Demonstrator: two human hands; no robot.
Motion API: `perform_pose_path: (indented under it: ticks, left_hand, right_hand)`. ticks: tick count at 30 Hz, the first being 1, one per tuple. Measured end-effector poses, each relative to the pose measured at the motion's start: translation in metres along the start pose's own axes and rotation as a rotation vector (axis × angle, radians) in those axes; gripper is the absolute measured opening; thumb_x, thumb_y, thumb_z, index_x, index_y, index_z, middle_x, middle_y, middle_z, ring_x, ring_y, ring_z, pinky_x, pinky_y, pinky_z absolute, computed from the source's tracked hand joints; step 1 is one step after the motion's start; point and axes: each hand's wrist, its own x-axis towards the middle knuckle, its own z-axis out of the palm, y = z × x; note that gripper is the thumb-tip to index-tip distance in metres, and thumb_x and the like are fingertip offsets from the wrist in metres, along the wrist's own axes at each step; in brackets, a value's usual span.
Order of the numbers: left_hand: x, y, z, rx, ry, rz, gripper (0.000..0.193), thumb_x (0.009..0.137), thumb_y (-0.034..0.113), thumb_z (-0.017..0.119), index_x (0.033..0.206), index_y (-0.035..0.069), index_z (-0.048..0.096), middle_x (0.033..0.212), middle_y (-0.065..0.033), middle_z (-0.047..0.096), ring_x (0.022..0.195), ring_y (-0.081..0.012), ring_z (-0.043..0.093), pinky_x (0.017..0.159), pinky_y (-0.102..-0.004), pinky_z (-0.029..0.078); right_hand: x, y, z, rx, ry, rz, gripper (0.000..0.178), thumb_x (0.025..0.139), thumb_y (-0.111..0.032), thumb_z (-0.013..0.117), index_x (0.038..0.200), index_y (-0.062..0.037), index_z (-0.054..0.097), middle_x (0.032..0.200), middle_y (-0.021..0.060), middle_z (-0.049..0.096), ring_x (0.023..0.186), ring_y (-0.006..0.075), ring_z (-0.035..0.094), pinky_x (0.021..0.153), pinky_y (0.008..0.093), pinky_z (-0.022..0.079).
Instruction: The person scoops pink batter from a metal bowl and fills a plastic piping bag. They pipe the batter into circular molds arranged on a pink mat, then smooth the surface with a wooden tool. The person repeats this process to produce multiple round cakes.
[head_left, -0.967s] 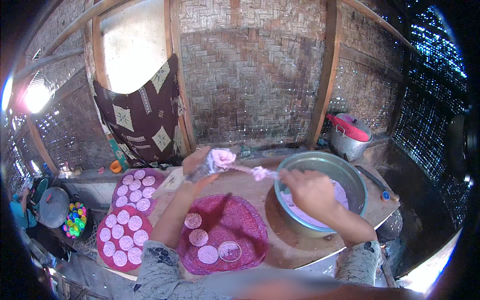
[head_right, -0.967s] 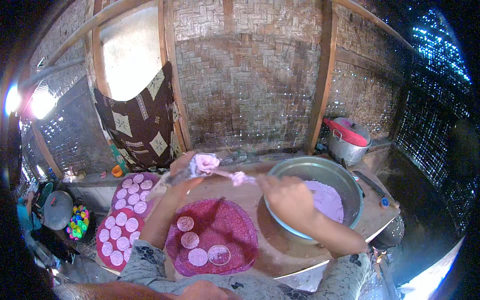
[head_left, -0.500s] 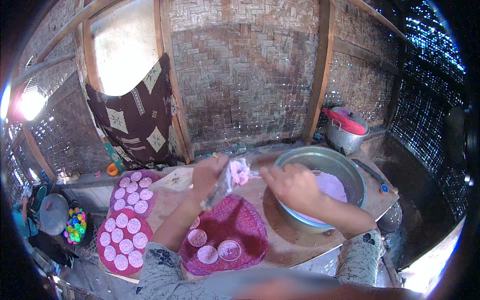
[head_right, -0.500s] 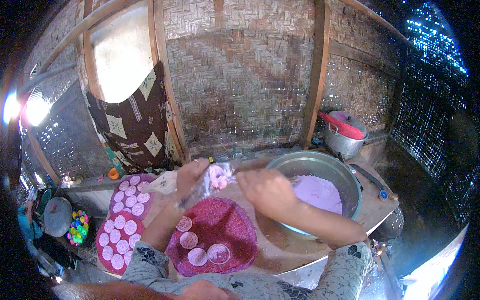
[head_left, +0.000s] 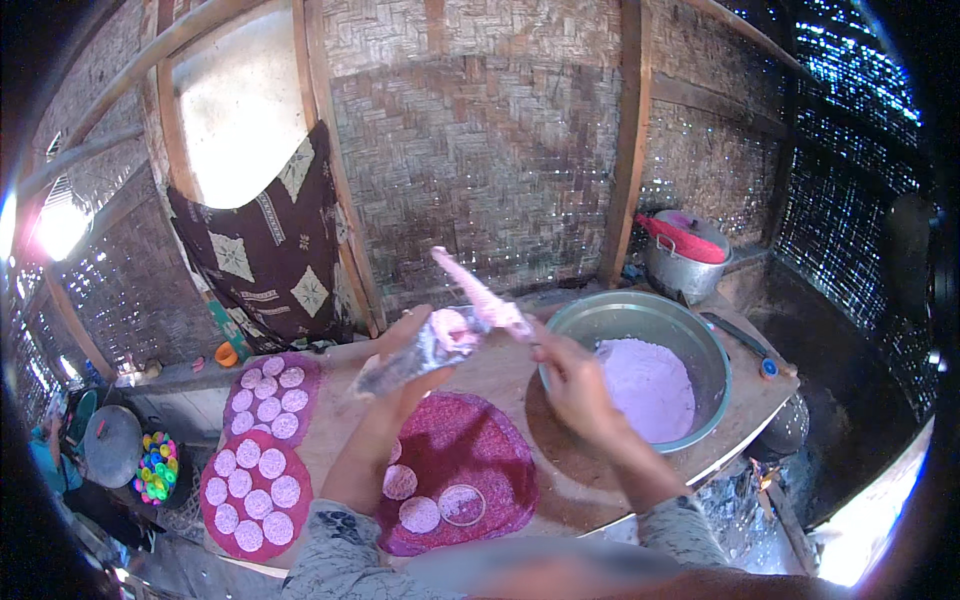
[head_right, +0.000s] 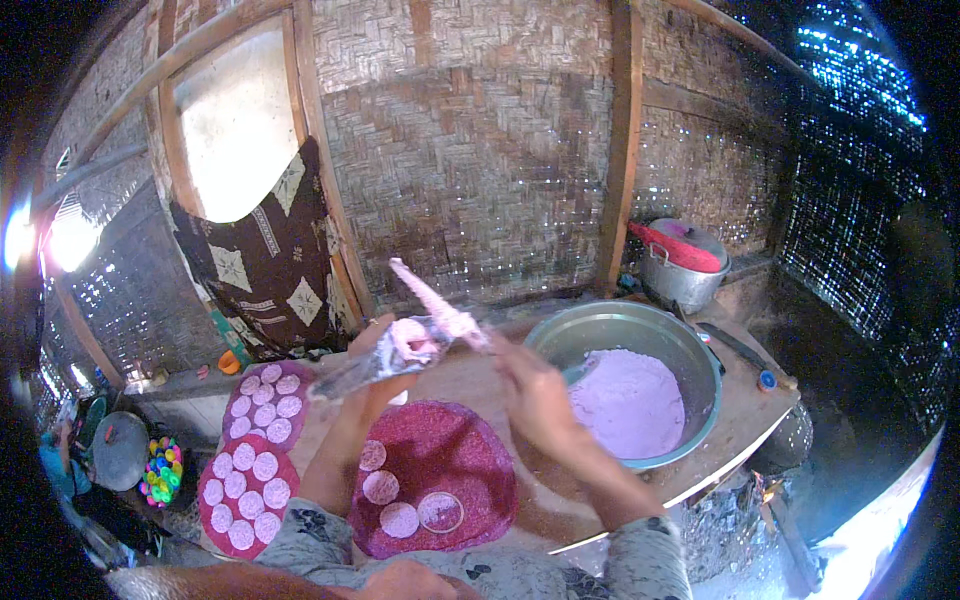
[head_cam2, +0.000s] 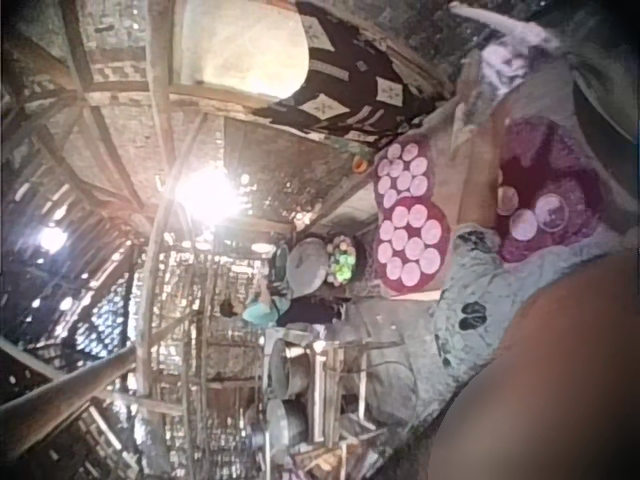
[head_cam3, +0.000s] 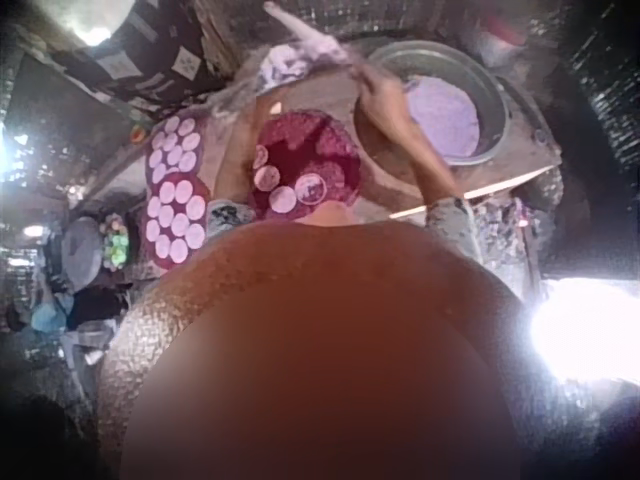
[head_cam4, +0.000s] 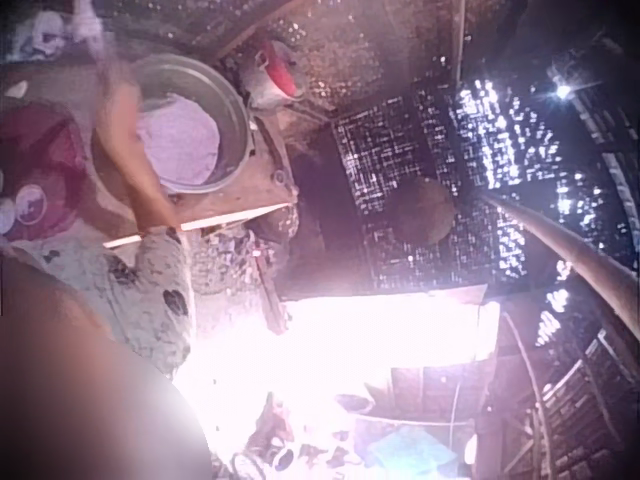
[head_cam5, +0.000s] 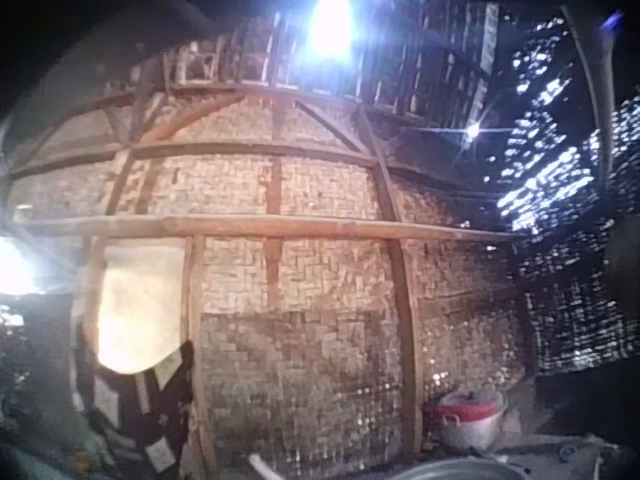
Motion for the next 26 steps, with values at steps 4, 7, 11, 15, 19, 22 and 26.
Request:
perform_pose_path:
  ticks: [4,7,11,15,19,22,26]
  left_hand:
    - [0.021,0.021,0.014,0.130,0.146,0.034,0.035,0.072,0.027,0.080,0.099,0.011,0.064,0.084,-0.0064,0.068,0.077,-0.0217,0.067,0.075,-0.0331,0.054]
    - [0.013,-0.007,-0.005,0.000,0.087,-0.016,0.037,0.070,0.028,0.081,0.096,0.010,0.063,0.083,-0.0099,0.066,0.077,-0.0282,0.066,0.071,-0.0355,0.053]
    - [0.015,0.011,-0.010,0.079,0.118,-0.003,0.037,0.066,0.026,0.081,0.093,0.009,0.060,0.079,-0.0125,0.061,0.076,-0.0340,0.064,0.069,-0.0393,0.051]
    - [0.020,0.021,0.013,0.202,0.068,0.056,0.035,0.071,0.030,0.076,0.092,0.009,0.057,0.080,-0.0129,0.060,0.076,-0.0347,0.064,0.065,-0.0421,0.051]
    - [0.028,0.015,0.032,0.180,-0.008,0.095,0.043,0.066,0.032,0.079,0.096,0.010,0.059,0.086,-0.0125,0.062,0.084,-0.0337,0.064,0.070,-0.0416,0.050]
    - [0.029,0.003,0.043,0.044,-0.059,0.096,0.050,0.063,0.032,0.081,0.103,0.011,0.061,0.096,-0.0119,0.064,0.091,-0.0321,0.065,0.075,-0.0407,0.051]
    - [0.018,0.017,0.049,0.102,-0.056,0.148,0.057,0.069,0.047,0.076,0.113,0.013,0.061,0.101,-0.0112,0.066,0.097,-0.0316,0.065,0.085,-0.0426,0.052]
  right_hand:
    - [-0.036,-0.008,0.040,0.077,-0.032,0.146,0.046,0.093,-0.002,0.056,0.139,-0.0070,0.053,0.080,0.0203,0.063,0.071,0.0327,0.063,0.069,0.0379,0.052]
    - [-0.049,-0.020,0.023,0.175,-0.231,0.299,0.039,0.096,-0.007,0.053,0.134,-0.0083,0.057,0.091,0.0254,0.065,0.079,0.0390,0.066,0.071,0.0421,0.052]
    - [-0.049,0.000,-0.006,0.245,-0.222,0.488,0.034,0.099,-0.012,0.051,0.132,-0.0064,0.058,0.087,0.0274,0.065,0.072,0.0385,0.066,0.068,0.0401,0.051]
    - [-0.053,0.009,0.004,0.319,-0.190,0.497,0.033,0.100,-0.013,0.051,0.130,-0.0019,0.058,0.076,0.0250,0.061,0.063,0.0252,0.058,0.063,0.0382,0.049]
    - [-0.081,0.007,0.012,0.286,-0.174,0.404,0.042,0.102,-0.012,0.047,0.144,-0.0079,0.048,0.067,0.0041,0.050,0.061,0.0106,0.049,0.057,0.0289,0.045]
    - [-0.073,-0.010,-0.021,0.591,-0.401,0.701,0.041,0.104,-0.019,0.047,0.144,-0.0106,0.048,0.068,0.0040,0.050,0.061,0.0107,0.048,0.058,0.0292,0.045]
    - [-0.066,0.008,-0.075,-0.083,-0.181,0.628,0.037,0.097,-0.026,0.056,0.131,-0.0127,0.061,0.089,0.0167,0.070,0.078,0.0279,0.068,0.071,0.0393,0.054]
